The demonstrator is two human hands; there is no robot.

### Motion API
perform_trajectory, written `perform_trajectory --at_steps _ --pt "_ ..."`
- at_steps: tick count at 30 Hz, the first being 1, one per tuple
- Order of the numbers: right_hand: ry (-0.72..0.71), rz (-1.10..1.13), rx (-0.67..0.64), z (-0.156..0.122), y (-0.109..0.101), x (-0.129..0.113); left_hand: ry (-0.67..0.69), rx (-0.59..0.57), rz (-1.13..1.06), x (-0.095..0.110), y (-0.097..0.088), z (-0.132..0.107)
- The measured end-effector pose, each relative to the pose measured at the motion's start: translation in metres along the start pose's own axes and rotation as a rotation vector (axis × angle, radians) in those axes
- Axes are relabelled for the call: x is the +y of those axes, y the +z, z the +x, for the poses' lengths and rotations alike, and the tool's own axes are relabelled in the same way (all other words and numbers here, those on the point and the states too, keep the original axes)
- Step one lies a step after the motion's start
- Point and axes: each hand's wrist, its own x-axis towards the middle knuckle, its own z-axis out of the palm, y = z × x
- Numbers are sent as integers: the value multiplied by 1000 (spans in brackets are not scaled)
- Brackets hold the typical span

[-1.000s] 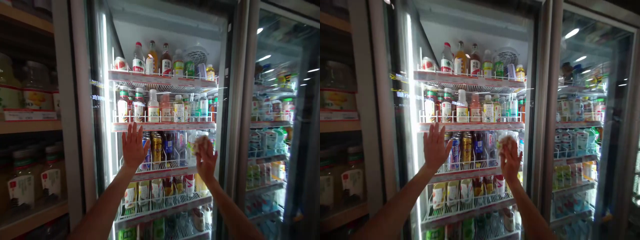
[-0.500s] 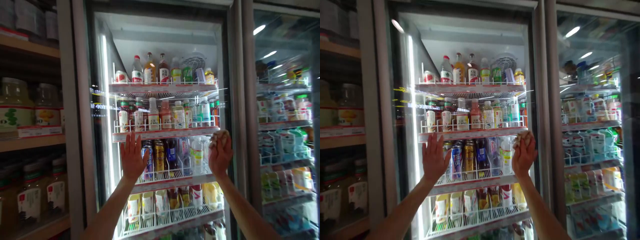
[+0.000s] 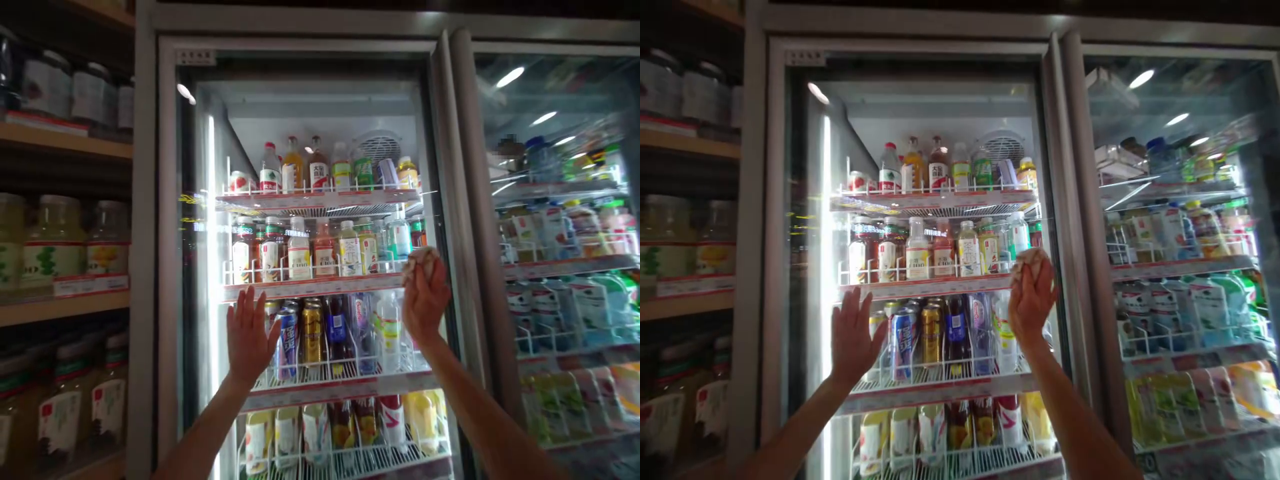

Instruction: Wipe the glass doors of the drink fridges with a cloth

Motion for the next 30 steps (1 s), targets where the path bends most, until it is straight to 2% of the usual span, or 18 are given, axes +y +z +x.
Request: perform_trajectory --at_steps 4,6,7,10,12,13,16,18,19,20,23,25,27,30 --pt "-379 69 -183 -16 2 -32 -30 14 6 3 -1 5" --pt "-434 73 -191 -13 0 -24 -62 18 13 5 -1 17" --pt "-376 54 -148 -5 -2 -14 -85 11 17 7 0 26" --pt "-55 -30 22 25 1 11 -167 -3 24 13 5 57" --pt "21 -40 52 34 7 3 -230 12 36 17 9 73" --pt "-30 -25 30 33 10 -8 -249 22 39 18 10 78" --pt "-404 72 -120 17 16 -44 -260 32 33 21 12 81" --pt "-526 98 -163 14 16 -45 -252 36 41 21 12 79" --pt "-493 83 -148 18 15 -35 -249 38 49 21 12 77" --pt "-399 50 -103 27 15 -22 -248 39 56 20 11 76" --pt "-17 -47 65 61 17 12 -249 44 67 20 11 77" --pt "67 -42 99 72 21 8 -250 44 63 20 12 77" --pt "-65 -3 31 66 25 -18 -249 41 56 20 13 77" --pt "-426 37 -152 47 27 -52 -232 39 43 18 11 73"
